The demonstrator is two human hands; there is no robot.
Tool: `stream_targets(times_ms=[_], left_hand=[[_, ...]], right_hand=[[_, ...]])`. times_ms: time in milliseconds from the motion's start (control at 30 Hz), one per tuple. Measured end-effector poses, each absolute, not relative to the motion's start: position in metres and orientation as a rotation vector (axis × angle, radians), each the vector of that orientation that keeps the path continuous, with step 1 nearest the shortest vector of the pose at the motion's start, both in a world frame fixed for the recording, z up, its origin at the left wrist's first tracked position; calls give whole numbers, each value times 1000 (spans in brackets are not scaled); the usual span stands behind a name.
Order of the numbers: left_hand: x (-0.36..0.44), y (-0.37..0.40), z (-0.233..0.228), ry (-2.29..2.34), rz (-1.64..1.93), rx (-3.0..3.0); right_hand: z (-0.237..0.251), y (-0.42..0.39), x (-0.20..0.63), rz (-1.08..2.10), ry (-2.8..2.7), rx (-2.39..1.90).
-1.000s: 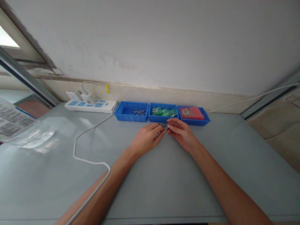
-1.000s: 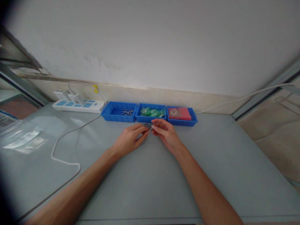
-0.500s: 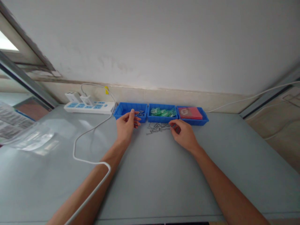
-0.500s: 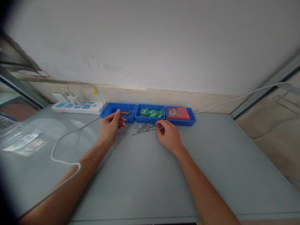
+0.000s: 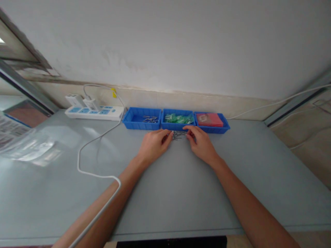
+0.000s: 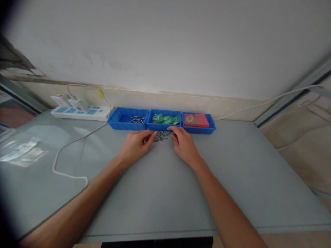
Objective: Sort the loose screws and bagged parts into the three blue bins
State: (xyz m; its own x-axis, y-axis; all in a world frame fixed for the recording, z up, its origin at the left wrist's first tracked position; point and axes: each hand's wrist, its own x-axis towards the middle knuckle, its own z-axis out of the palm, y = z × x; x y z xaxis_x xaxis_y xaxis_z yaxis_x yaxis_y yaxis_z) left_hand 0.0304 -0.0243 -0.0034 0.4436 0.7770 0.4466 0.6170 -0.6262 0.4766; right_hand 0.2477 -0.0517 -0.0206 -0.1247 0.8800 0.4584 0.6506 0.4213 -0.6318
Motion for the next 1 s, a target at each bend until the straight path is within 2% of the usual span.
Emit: stream_targets(times_ms=[200,400,633,833,1000], left_hand=[[31,-25,-3,1156,860,2510],[33,-28,0,1095,866,2482],[35,-28,-6,927,831,2520],[32,-26,-5,895,841,2521],[31,-22,-1,1119,1041,2169]], right_hand=[[-16,-47,244,842,-1324,-1124],[-14,-45,246,979,-1108,-1115],[-13,-50,236,1085,-1258,-1069],[-17,-50,235,1019,-1324,-1090],[-17,-51,243,552,-1548,-1269]])
